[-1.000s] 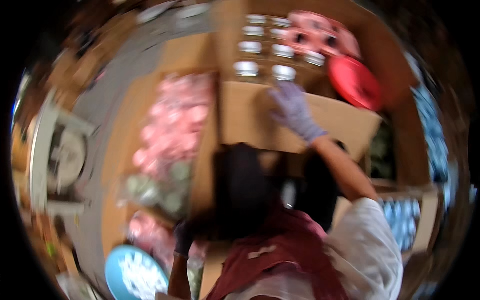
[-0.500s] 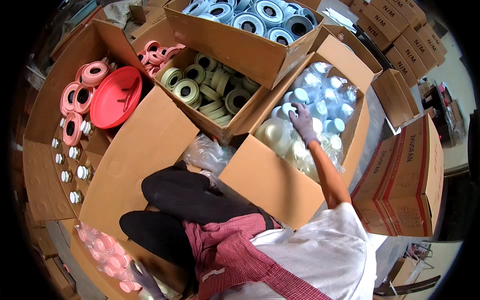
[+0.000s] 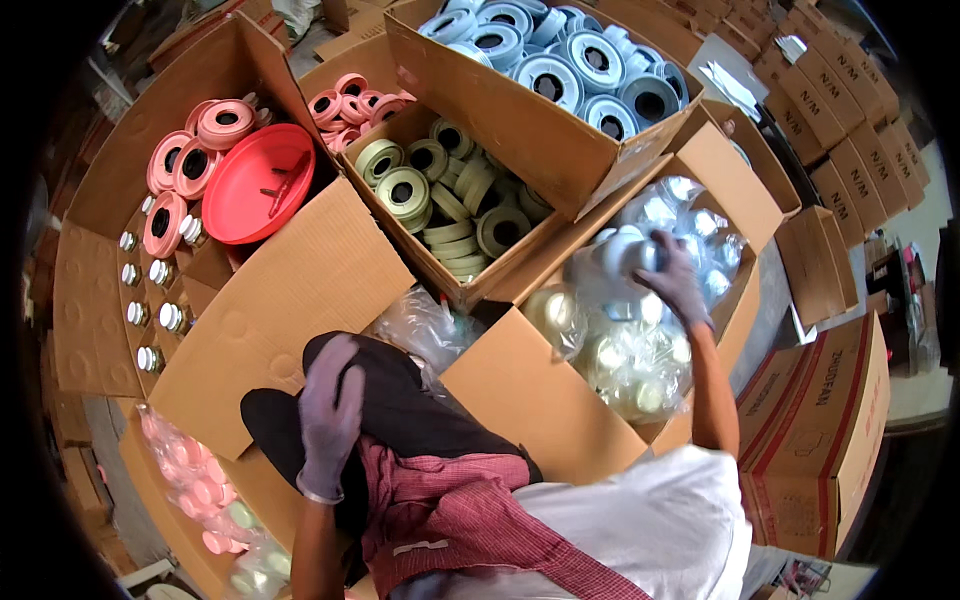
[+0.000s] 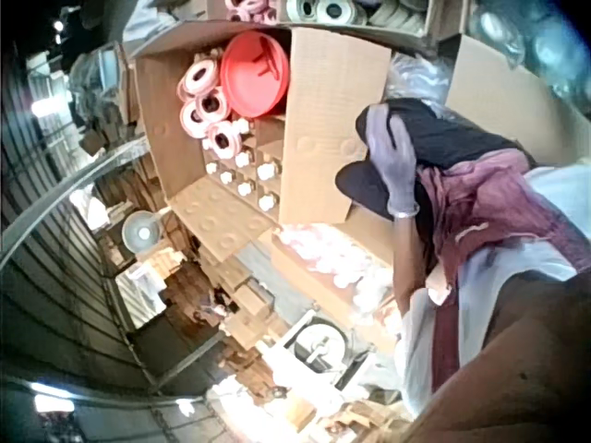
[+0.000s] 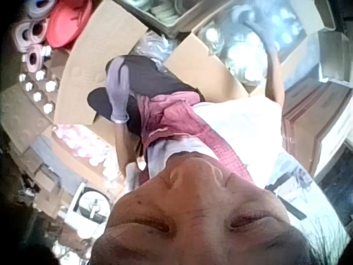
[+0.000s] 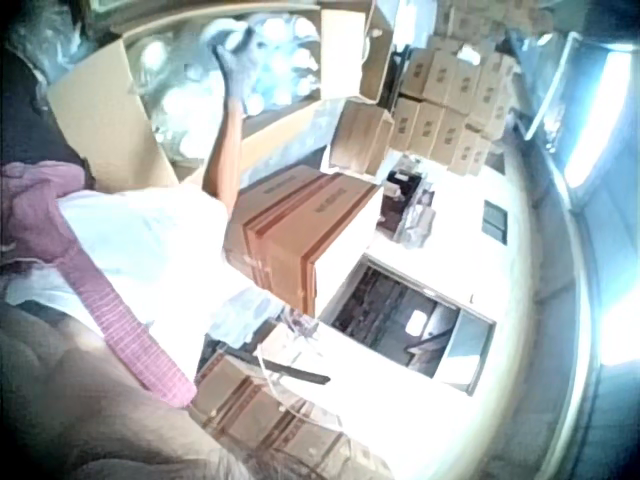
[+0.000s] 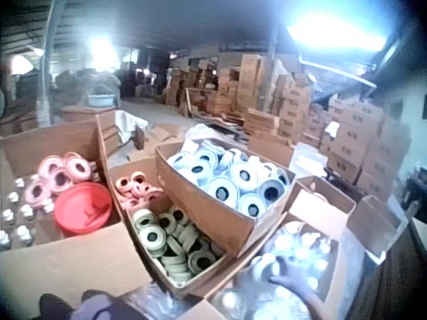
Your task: The person assembles thermos bottles by inserting inner liners, placing lids, and wrapping them in plastic bags. They handle pink, green, and blue thermos bodies, lids, and liners, placing the finished units into a cardboard box.
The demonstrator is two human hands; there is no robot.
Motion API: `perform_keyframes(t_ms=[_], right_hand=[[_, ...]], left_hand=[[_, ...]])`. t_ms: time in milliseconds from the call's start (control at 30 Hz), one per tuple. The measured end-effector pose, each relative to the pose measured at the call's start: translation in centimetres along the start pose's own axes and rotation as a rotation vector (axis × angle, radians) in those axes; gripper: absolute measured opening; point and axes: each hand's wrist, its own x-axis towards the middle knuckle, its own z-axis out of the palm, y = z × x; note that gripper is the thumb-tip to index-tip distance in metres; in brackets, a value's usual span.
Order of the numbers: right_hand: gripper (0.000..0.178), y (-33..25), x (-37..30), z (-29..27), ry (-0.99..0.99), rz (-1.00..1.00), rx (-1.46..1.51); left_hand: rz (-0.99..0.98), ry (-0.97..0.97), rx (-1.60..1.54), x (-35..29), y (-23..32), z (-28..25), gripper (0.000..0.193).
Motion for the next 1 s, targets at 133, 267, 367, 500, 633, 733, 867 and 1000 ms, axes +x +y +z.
perform_keyframes(t_ms=[133, 267, 367, 500, 633, 733, 867, 1000], right_hand=[[0.084, -9.4, -6.7, -10.5, 0.083, -0.047, 0.493], [0.078, -14.6, -12.9, -6.3, 0.030, -0.269, 0.747], [0.054, -22.0, -12.4, -4.3, 0.102, -1.187, -0.112], [0.039, -31.1, -9.4, -2.0, 0.105, -1.968, -0.433], [0.041, -36.5, -7.2, -2.0, 0.145, -2.375, -0.466], [0.057, -43.1, -5.2, -4.0, 0.097, -2.288, -0.256], [0.071, -49.3, 4.1, 1.8, -0.054, -1.398, -0.138], [0.070, -52.6, 12.3, 14.7, -0.244, -0.960, -0.283]], left_hand=[[-0.283, -0.128, -0.534, 3.7, 1.6, 6.0, 0.033], [-0.265, -0.041, -0.634, 7.4, 6.5, 2.2, 0.049], [-0.098, 0.171, -0.606, 8.8, 0.1, -3.3, 0.044], [-0.403, -0.090, -0.435, 10.0, -5.2, -9.7, 0.046], [-0.139, 0.173, -0.308, 7.8, -10.6, -10.7, 0.044], [-0.231, 0.180, -0.433, 5.6, -14.8, -13.1, 0.039], [-0.047, 0.084, -0.467, -0.3, -11.9, -15.2, 0.024], [-0.152, -0.244, -0.937, -4.8, -8.2, -15.9, 0.024]])
